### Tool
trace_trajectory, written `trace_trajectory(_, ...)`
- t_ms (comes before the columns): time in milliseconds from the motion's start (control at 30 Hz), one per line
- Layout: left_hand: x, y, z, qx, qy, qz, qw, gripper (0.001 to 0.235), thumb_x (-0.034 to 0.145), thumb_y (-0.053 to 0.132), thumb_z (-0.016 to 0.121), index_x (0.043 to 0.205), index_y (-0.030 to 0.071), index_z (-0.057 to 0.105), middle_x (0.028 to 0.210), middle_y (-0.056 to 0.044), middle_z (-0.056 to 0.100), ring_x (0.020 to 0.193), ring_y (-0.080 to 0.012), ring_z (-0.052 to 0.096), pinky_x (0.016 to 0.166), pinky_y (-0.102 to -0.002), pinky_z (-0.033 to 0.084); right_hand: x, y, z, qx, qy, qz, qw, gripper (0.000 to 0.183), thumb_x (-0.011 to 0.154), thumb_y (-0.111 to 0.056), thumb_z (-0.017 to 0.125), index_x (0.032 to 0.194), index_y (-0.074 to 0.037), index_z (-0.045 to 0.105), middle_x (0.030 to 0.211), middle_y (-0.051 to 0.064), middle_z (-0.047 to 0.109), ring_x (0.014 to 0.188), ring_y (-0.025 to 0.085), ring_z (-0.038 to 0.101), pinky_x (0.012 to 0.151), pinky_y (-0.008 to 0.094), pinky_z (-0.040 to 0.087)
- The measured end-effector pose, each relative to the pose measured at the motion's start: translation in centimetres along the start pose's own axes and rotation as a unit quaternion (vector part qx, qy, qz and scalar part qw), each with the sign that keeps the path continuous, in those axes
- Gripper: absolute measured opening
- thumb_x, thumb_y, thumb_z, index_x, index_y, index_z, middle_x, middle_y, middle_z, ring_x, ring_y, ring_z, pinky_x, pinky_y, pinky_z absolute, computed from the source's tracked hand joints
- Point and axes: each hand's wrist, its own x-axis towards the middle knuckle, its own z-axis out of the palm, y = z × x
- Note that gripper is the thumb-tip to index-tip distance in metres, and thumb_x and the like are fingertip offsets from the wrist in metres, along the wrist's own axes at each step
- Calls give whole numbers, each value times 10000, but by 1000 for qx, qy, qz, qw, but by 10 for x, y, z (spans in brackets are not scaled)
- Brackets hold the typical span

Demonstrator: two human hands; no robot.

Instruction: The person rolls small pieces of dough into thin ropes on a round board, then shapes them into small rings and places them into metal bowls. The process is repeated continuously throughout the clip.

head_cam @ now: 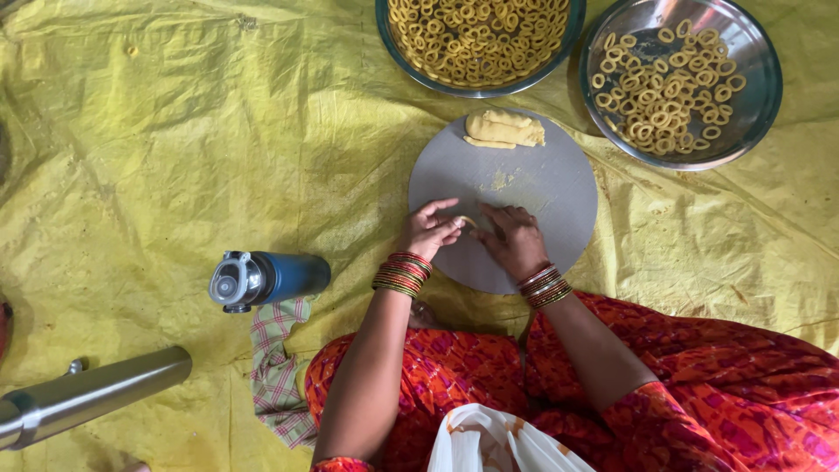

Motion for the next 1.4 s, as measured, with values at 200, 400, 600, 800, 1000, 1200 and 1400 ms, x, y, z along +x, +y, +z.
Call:
trace_trajectory(200,-2,6,0,-9,16,-3,1000,400,953,43,685,1347,55,617,997,-49,753,863,-96,717,784,-239,626,-6,-7,0,45,-28,117,992,290,884,-157,777,1172,-144,750,995,34,771,898,223,697,853,382,583)
trace_trajectory(400,-3,7,4,-17,3,-11,1000,378,952,36,688,1326,51,639,1028,-58,758,878,-104,708,811,-270,617,-6,-6,9,-22,6,43,999,334,779,-193,847,1084,-81,768,1019,95,749,937,269,666,857,440,551)
trace_trajectory(600,-3,7,3,-38,-11,-4,999,366,957,41,689,1320,45,639,1047,-77,762,924,-110,723,844,-275,618,-12,0,19,3,11,52,999,143,854,-116,784,996,-104,774,927,56,774,835,214,687,846,421,562)
trace_trajectory(800,-5,8,4,-48,1,-13,999,373,941,50,703,1309,55,645,1048,-67,764,914,-111,718,848,-278,616,-14,0,25,79,-5,153,985,95,911,-111,742,998,-93,772,818,67,755,621,154,671,639,363,579)
trace_trajectory(1000,-8,12,10,15,37,-4,999,344,922,61,735,1262,65,685,990,-37,745,883,-89,710,824,-264,625,-9,-9,12,97,14,92,991,193,810,-118,814,995,-76,779,841,75,746,686,173,658,654,349,558)
trace_trajectory(1200,-9,8,11,106,68,16,992,294,916,84,772,1207,90,730,927,-19,758,792,-81,670,708,-240,570,-7,-11,7,22,13,-20,999,217,786,-128,822,1002,-144,799,785,29,713,734,209,621,774,389,478)
trace_trajectory(1400,-10,9,14,155,59,11,986,308,870,84,783,1171,135,741,945,1,795,826,-51,710,741,-210,591,-12,-2,16,-12,48,-72,996,160,838,-164,830,989,-174,777,892,13,735,789,184,627,742,370,469)
